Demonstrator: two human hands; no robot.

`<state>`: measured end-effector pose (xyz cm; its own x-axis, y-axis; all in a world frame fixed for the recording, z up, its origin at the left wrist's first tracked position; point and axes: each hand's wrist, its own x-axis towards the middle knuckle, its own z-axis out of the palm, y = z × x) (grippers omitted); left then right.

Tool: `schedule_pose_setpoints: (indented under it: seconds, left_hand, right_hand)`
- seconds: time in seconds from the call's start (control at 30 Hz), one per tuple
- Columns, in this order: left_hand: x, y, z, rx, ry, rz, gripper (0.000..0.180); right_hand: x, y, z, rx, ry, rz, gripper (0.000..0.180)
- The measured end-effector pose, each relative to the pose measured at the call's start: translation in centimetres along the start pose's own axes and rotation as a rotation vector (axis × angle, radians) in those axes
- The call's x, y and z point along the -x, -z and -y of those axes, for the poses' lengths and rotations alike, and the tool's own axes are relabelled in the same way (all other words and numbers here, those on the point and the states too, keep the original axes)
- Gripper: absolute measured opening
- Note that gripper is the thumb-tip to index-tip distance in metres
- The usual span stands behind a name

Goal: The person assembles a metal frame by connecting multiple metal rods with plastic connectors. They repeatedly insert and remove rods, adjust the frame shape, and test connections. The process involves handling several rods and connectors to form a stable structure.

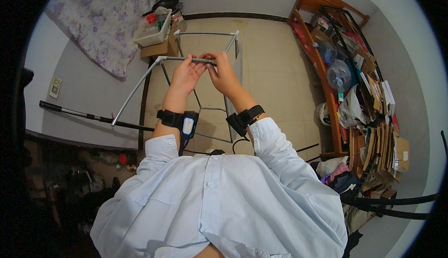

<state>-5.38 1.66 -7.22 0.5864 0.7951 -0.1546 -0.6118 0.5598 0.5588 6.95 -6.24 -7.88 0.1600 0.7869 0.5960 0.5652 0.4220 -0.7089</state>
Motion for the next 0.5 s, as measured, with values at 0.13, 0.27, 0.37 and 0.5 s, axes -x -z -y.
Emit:
schedule_pose_setpoints:
  seconds: [0.13,0.27,0.37,0.5]
  left_hand:
    - [0.5,-1.1,-0.2,-0.034,-0.04,0.024,0.02]
    - [1.0,-2.3,-0.3,-0.111,-0.089,0.084,0.019]
    - [1.2,-3.2,-0.8,-0.153,-0.103,0.129,0.019]
    - [1.4,-4.0,-1.4,-0.183,-0.093,0.19,0.018]
  right_hand:
    - [0.0,-0.3,0.4,-0.044,0.012,-0.078,0.045]
    - [-0.3,-0.4,0.0,-0.186,-0.02,-0.188,0.048]
    - [-0.3,-0.2,-0.3,-0.072,0.067,-0.177,0.048]
    - [-0.3,-0.3,-0.2,-0.105,0.076,-0.189,0.047]
